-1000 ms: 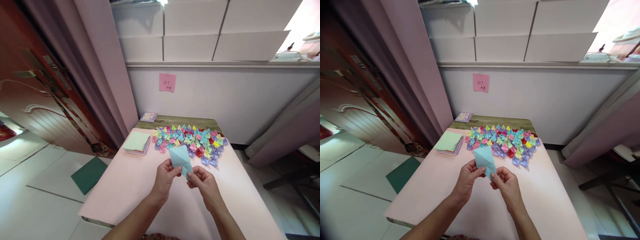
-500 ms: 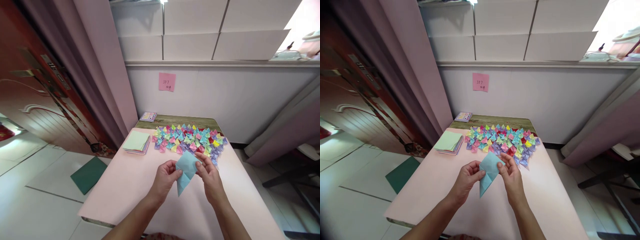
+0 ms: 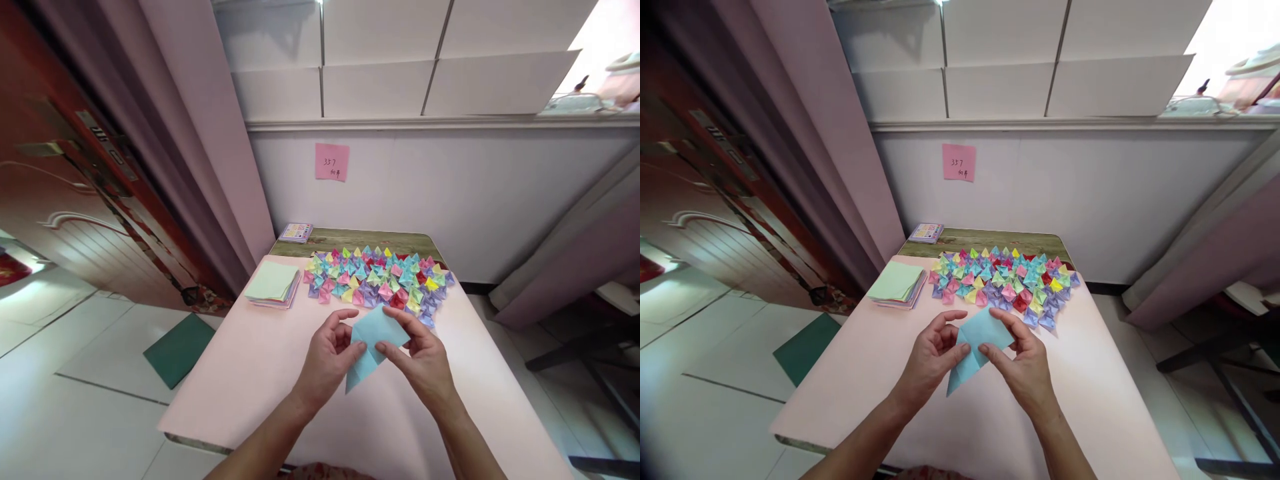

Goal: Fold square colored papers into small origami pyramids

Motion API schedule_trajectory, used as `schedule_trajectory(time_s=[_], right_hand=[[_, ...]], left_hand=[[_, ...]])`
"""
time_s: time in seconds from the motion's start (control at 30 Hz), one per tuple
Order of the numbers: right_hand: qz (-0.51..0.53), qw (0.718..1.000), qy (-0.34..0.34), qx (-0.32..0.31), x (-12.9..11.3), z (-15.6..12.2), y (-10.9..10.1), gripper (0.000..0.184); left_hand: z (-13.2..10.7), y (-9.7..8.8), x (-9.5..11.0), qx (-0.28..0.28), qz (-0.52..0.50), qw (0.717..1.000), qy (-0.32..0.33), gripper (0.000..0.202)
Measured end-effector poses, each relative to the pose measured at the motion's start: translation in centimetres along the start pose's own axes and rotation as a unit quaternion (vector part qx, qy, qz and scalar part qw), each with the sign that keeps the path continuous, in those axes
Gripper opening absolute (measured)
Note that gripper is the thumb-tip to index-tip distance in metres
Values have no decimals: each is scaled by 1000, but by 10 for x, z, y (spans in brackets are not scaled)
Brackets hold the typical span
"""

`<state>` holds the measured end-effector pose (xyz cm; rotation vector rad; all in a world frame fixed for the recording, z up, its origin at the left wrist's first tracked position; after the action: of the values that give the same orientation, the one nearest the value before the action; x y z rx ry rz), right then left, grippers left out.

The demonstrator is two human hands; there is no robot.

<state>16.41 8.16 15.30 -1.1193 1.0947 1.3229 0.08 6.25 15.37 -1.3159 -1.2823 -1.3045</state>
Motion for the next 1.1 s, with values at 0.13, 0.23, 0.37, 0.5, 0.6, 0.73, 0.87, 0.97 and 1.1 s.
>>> schedule_trajectory(time_s=[0.13, 0.23, 0.37, 0.5, 0.6, 0.73, 0.87, 0.97, 1.1], right_hand=[[-24, 999, -3, -25, -8, -1, 1, 50], [-53, 997, -25, -45, -15, -1, 2, 43], [-76, 994, -49, -61, -22, 0, 2, 34], [-125, 989, -69, -26, -27, -2, -6, 34], [-168, 981, -98, 2, -33, -4, -10, 28], [-195, 973, -122, 5, -39, -2, -7, 12], [-49, 998, -31, -21, -20, 6, 1, 25], [157, 983, 91, -27, 8, 6, 11, 44], [264, 949, 173, -22, 25, -2, 21, 45]], left_hand=[[-3, 5, 13, -19, 58, 997, 49, 52], [-4, 5, 21, -19, 117, 990, 81, 43], [-6, 2, 26, -12, 159, 982, 96, 36], [-7, -5, 26, 17, 164, 983, 82, 30], [-8, -9, 25, 42, 162, 983, 74, 25], [-8, -12, 30, 83, 203, 970, 108, 17], [1, -10, 12, 63, 140, 986, 59, 8], [6, -5, -26, 18, -72, 993, -87, 19], [3, 4, -49, -6, -255, 950, -179, 28]])
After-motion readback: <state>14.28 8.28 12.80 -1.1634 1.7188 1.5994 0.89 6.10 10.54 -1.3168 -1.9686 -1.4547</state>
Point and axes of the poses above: each hand's wrist, its own z-axis towards the middle knuckle, its own y-axis out of the palm, x = y × z, the point moved 9 cm from there along z, towards the middle knuckle, and after that the axes turned 6 degrees about z, right-handed, at the moved point
